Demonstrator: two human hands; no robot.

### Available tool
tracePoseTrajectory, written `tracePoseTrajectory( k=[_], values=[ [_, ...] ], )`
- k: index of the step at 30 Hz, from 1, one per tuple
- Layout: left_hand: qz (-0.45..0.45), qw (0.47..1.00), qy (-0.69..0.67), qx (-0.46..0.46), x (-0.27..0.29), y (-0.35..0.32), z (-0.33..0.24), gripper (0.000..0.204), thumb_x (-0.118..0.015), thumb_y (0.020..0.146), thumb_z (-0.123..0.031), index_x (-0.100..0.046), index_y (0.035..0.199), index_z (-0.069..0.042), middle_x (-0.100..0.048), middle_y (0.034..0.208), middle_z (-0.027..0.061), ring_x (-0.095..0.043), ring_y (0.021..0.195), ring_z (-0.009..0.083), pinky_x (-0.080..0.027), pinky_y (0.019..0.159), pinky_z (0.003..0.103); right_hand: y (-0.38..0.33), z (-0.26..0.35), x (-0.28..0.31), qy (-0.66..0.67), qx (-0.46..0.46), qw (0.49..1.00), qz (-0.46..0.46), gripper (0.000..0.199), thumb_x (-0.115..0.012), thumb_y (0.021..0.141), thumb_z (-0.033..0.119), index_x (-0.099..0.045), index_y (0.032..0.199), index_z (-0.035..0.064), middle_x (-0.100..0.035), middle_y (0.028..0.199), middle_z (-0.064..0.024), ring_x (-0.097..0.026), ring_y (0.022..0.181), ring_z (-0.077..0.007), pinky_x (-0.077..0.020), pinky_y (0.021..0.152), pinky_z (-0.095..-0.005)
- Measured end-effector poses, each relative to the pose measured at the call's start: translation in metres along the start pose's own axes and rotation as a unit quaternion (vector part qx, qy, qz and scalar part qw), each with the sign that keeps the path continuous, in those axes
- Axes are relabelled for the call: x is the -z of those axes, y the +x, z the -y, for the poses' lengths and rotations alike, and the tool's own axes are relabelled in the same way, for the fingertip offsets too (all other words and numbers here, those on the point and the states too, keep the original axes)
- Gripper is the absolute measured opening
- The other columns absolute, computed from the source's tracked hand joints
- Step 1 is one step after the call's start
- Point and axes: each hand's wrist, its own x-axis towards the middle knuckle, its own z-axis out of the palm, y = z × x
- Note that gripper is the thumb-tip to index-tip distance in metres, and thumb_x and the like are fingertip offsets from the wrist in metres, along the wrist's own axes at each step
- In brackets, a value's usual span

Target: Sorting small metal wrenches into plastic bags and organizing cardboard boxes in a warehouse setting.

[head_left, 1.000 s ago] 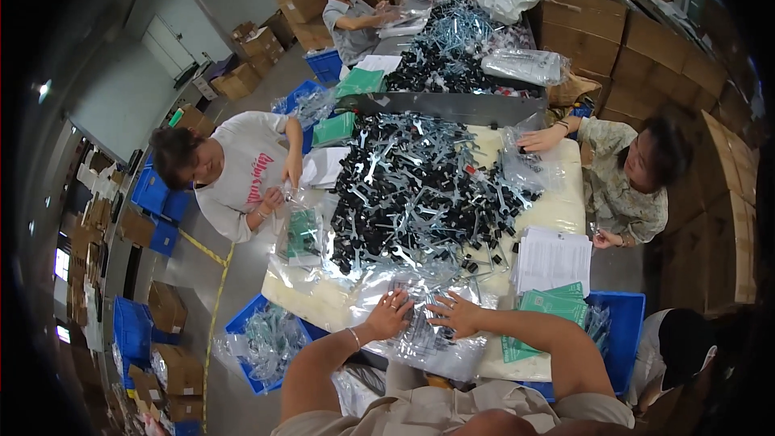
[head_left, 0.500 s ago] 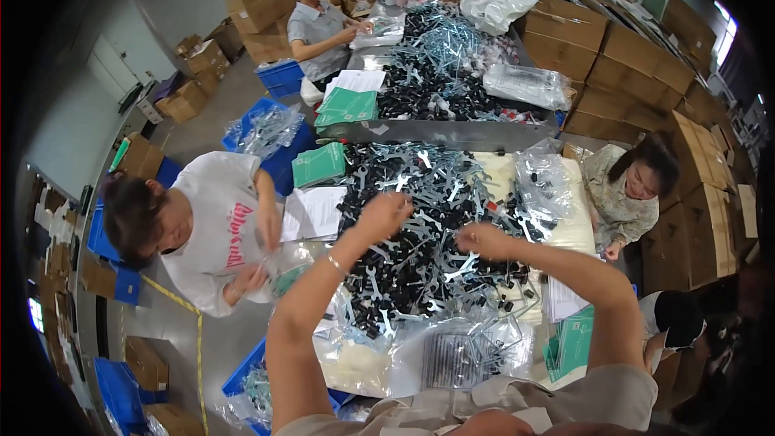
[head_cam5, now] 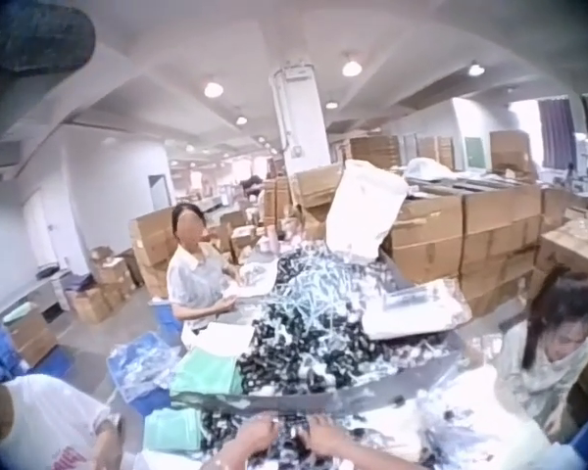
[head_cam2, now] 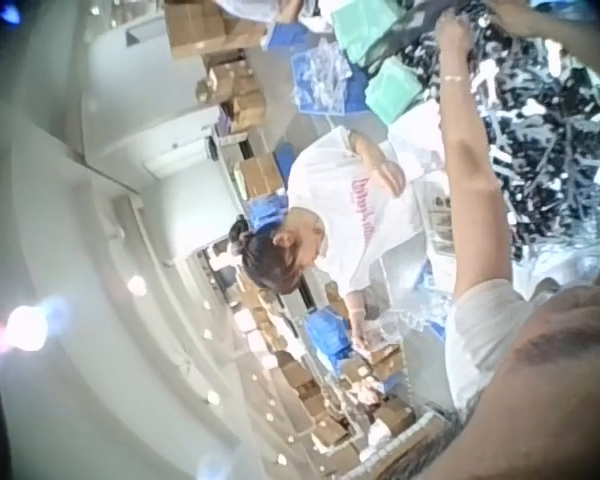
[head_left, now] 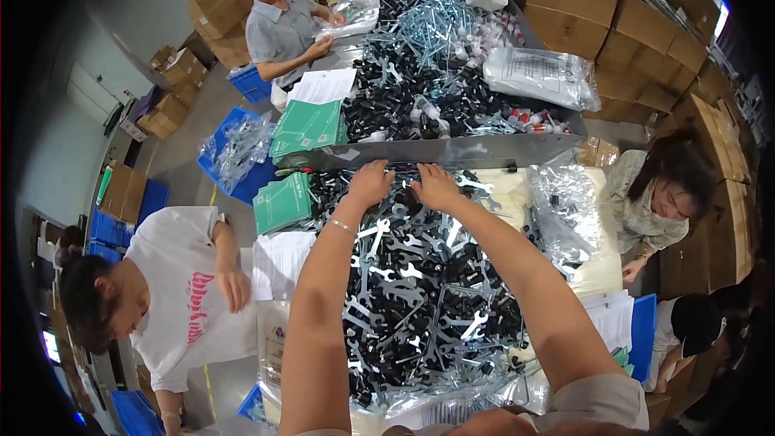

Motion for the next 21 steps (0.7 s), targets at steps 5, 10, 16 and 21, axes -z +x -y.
tracePoseTrajectory(
  k=[5,10,16,21],
  values=[
    [0.097,0.986,0.122,0.067,-0.011,0.030,-0.024,0.043,-0.041,0.084,-0.045,-0.057,0.102,-0.009,-0.057,0.102,0.0137,-0.055,0.095,0.0287,-0.042,0.079,0.046,0.012,-0.015,-0.021,-0.017,0.037,0.988,-0.149,0.040,-0.050,0.080,0.032,-0.055,0.096,-0.0044,-0.048,0.104,-0.0172,-0.043,0.103,-0.0305,-0.0356,0.088,-0.0400],
    [0.007,0.972,0.235,-0.006,-0.030,0.025,-0.015,0.038,-0.044,0.082,-0.042,-0.063,0.085,-0.010,-0.059,0.086,0.0148,-0.058,0.078,0.0303,-0.045,0.067,0.045,0.021,-0.004,-0.015,-0.048,0.018,0.993,-0.105,0.038,-0.048,0.081,0.032,-0.059,0.090,-0.0027,-0.048,0.101,-0.0159,-0.043,0.101,-0.0306,-0.0368,0.087,-0.0389],
    [-0.028,0.975,0.214,-0.043,-0.036,0.021,-0.014,0.030,-0.046,0.081,-0.038,-0.060,0.085,-0.011,-0.059,0.077,0.0119,-0.059,0.066,0.0322,-0.044,0.061,0.046,0.015,-0.017,-0.024,-0.044,0.027,0.997,-0.061,0.038,-0.050,0.079,0.031,-0.055,0.098,-0.0022,-0.050,0.104,-0.0162,-0.044,0.103,-0.0328,-0.0369,0.087,-0.0404],
    [-0.035,0.976,0.210,-0.038,-0.026,-0.002,0.006,0.030,-0.046,0.081,-0.037,-0.059,0.086,-0.011,-0.058,0.082,0.0132,-0.058,0.071,0.0317,-0.043,0.062,0.046,0.000,0.034,0.068,-0.013,0.104,0.994,0.006,0.033,-0.049,0.077,0.029,-0.058,0.093,0.0015,-0.055,0.101,-0.0166,-0.051,0.098,-0.0297,-0.0407,0.082,-0.0396]
  ],
)
